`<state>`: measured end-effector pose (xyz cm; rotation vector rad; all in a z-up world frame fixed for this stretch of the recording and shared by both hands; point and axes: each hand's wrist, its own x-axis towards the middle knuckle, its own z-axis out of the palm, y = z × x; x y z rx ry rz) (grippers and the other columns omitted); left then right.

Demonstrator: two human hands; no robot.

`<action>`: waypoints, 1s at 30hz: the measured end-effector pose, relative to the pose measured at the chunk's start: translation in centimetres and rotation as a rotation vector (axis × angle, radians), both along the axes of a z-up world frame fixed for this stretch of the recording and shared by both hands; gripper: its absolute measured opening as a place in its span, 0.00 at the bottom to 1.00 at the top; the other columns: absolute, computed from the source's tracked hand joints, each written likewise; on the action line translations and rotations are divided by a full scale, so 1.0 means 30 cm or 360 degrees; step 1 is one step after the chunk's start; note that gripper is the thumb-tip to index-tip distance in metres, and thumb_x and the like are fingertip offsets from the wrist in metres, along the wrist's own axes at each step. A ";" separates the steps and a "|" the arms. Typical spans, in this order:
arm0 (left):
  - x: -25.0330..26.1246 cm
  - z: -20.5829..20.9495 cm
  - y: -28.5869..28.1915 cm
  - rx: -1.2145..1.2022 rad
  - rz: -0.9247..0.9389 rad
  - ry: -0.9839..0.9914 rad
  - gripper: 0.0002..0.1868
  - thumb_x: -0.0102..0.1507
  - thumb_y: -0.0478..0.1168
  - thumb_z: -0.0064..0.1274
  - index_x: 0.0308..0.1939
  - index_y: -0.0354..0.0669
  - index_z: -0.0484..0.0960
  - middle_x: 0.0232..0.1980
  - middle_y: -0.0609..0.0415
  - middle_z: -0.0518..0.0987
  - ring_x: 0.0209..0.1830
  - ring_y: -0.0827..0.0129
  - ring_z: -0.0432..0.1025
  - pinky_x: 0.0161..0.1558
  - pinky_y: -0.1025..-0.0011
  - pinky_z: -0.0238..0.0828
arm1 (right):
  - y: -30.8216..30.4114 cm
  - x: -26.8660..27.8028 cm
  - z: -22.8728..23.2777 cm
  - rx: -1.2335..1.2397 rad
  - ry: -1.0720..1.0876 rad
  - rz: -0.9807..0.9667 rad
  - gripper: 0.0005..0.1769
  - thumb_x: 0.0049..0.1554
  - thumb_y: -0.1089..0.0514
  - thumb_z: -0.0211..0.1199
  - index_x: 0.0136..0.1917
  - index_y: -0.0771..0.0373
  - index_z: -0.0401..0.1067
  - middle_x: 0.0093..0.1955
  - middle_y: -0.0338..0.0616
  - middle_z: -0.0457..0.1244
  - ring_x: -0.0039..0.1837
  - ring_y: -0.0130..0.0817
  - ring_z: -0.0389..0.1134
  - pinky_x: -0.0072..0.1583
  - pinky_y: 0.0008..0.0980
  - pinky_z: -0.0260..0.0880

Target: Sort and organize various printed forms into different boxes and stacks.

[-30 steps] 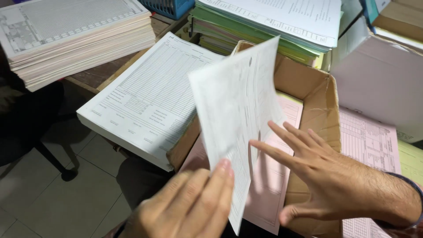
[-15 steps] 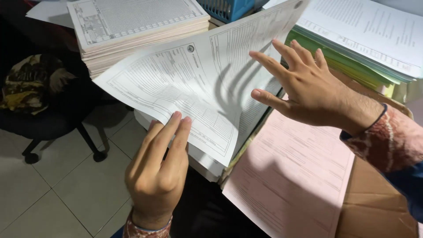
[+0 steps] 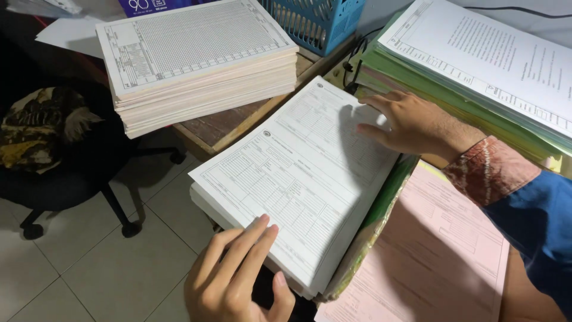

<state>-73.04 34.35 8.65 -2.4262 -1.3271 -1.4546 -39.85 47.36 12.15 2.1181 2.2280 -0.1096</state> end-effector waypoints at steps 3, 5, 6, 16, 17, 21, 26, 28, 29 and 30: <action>-0.038 -0.025 0.034 -0.0037 0.0016 -0.0121 0.19 0.63 0.49 0.46 0.42 0.42 0.88 0.44 0.54 0.88 0.38 0.66 0.79 0.35 0.71 0.77 | 0.027 0.036 -0.043 -0.0084 -0.0071 -0.0111 0.36 0.61 0.32 0.49 0.77 0.46 0.59 0.67 0.48 0.63 0.57 0.47 0.71 0.51 0.50 0.79; -0.061 -0.049 0.098 -0.0054 -0.0023 -0.0200 0.17 0.62 0.47 0.53 0.45 0.38 0.85 0.43 0.52 0.88 0.40 0.65 0.82 0.38 0.73 0.80 | 0.040 0.052 -0.072 -0.0086 -0.0139 -0.0137 0.35 0.61 0.30 0.48 0.77 0.44 0.60 0.62 0.44 0.66 0.52 0.43 0.73 0.47 0.45 0.79; -0.066 -0.055 0.144 -0.0023 0.0055 -0.0208 0.21 0.61 0.47 0.54 0.52 0.36 0.83 0.53 0.47 0.83 0.50 0.60 0.79 0.50 0.65 0.74 | 0.041 0.054 -0.084 -0.0084 -0.0120 -0.0146 0.36 0.61 0.30 0.47 0.78 0.41 0.58 0.58 0.43 0.69 0.46 0.40 0.75 0.43 0.41 0.78; -0.039 -0.133 0.297 -0.0494 0.0053 -0.0429 0.31 0.61 0.41 0.53 0.67 0.32 0.67 0.63 0.42 0.75 0.64 0.50 0.70 0.62 0.54 0.66 | 0.023 -0.003 -0.027 -0.0150 -0.0196 -0.0188 0.40 0.60 0.26 0.42 0.80 0.41 0.55 0.56 0.40 0.70 0.50 0.41 0.75 0.44 0.44 0.79; -0.037 -0.137 0.298 -0.0496 0.0050 -0.0426 0.31 0.61 0.41 0.53 0.67 0.32 0.67 0.63 0.42 0.75 0.64 0.50 0.70 0.62 0.54 0.66 | 0.021 -0.006 -0.023 -0.0152 -0.0194 -0.0191 0.40 0.60 0.26 0.42 0.80 0.41 0.55 0.56 0.40 0.70 0.50 0.41 0.75 0.44 0.44 0.79; -0.039 -0.150 0.303 -0.0383 0.0087 -0.0413 0.21 0.63 0.39 0.52 0.59 0.33 0.76 0.54 0.42 0.77 0.55 0.51 0.72 0.56 0.56 0.68 | 0.012 -0.022 -0.005 -0.0130 -0.0111 -0.0196 0.39 0.61 0.28 0.43 0.79 0.43 0.56 0.58 0.44 0.70 0.49 0.46 0.75 0.46 0.51 0.78; -0.040 -0.152 0.288 -0.0425 0.0080 -0.0457 0.22 0.64 0.40 0.52 0.60 0.33 0.76 0.54 0.41 0.78 0.55 0.50 0.72 0.57 0.58 0.66 | 0.002 -0.032 0.014 -0.0151 -0.0012 -0.0227 0.40 0.61 0.27 0.42 0.79 0.45 0.55 0.54 0.45 0.71 0.42 0.42 0.76 0.43 0.47 0.79; -0.034 -0.128 0.255 0.0016 0.0176 -0.0280 0.31 0.68 0.44 0.45 0.69 0.23 0.65 0.69 0.31 0.70 0.69 0.44 0.65 0.71 0.48 0.61 | -0.006 -0.039 0.032 -0.0232 -0.0034 -0.0248 0.41 0.63 0.29 0.39 0.82 0.47 0.50 0.34 0.43 0.68 0.25 0.30 0.62 0.34 0.36 0.74; -0.064 -0.140 0.297 0.0020 0.0161 -0.0282 0.31 0.68 0.44 0.45 0.69 0.23 0.65 0.69 0.31 0.70 0.69 0.44 0.65 0.71 0.48 0.61 | -0.005 -0.033 0.027 -0.0227 -0.0035 -0.0263 0.41 0.63 0.29 0.39 0.82 0.47 0.50 0.34 0.43 0.68 0.25 0.30 0.62 0.34 0.36 0.74; -0.097 -0.149 0.337 0.0066 0.0064 -0.0217 0.30 0.69 0.45 0.44 0.69 0.27 0.66 0.68 0.34 0.71 0.68 0.47 0.66 0.70 0.50 0.62 | -0.004 -0.025 0.024 -0.0191 0.0004 -0.0245 0.40 0.63 0.30 0.40 0.82 0.47 0.51 0.41 0.46 0.67 0.33 0.37 0.63 0.40 0.43 0.73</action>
